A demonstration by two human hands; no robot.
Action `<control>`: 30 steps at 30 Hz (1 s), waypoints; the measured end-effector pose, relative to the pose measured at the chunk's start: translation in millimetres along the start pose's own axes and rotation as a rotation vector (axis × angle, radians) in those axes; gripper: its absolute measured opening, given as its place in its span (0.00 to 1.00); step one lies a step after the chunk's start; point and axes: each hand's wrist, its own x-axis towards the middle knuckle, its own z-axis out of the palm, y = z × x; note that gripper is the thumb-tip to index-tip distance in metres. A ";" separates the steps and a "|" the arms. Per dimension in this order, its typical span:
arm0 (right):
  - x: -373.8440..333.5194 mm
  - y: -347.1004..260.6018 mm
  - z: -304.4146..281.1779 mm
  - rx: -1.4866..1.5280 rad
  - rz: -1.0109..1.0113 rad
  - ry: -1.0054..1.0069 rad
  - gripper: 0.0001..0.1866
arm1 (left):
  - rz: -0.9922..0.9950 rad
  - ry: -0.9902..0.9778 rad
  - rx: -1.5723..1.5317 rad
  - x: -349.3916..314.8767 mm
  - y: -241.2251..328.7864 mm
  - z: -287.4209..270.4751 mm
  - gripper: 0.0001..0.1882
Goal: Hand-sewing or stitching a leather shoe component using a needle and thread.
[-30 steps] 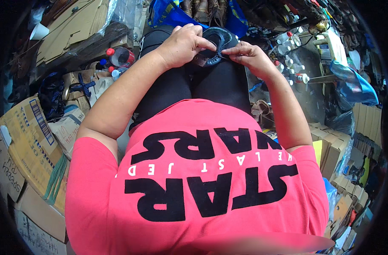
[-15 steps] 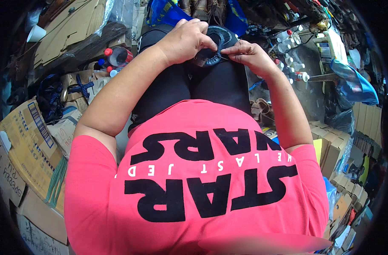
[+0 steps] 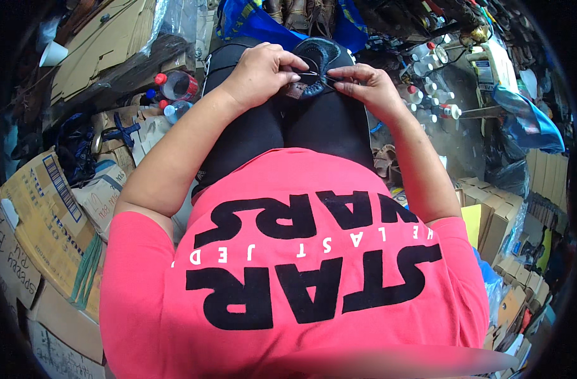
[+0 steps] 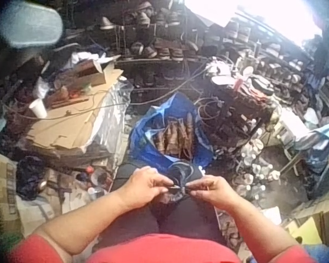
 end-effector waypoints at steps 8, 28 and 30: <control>3.1 2.5 10.4 0.146 -0.003 0.078 0.10 | -0.319 -0.114 -0.430 8.9 2.9 14.7 0.09; 6.3 -2.7 -4.5 -0.029 -0.104 0.053 0.08 | -0.116 0.069 -0.206 0.9 -19.4 -26.3 0.05; 7.5 -4.9 -2.8 -0.088 -0.152 0.054 0.08 | -0.165 0.012 -0.239 2.4 -8.5 -22.8 0.06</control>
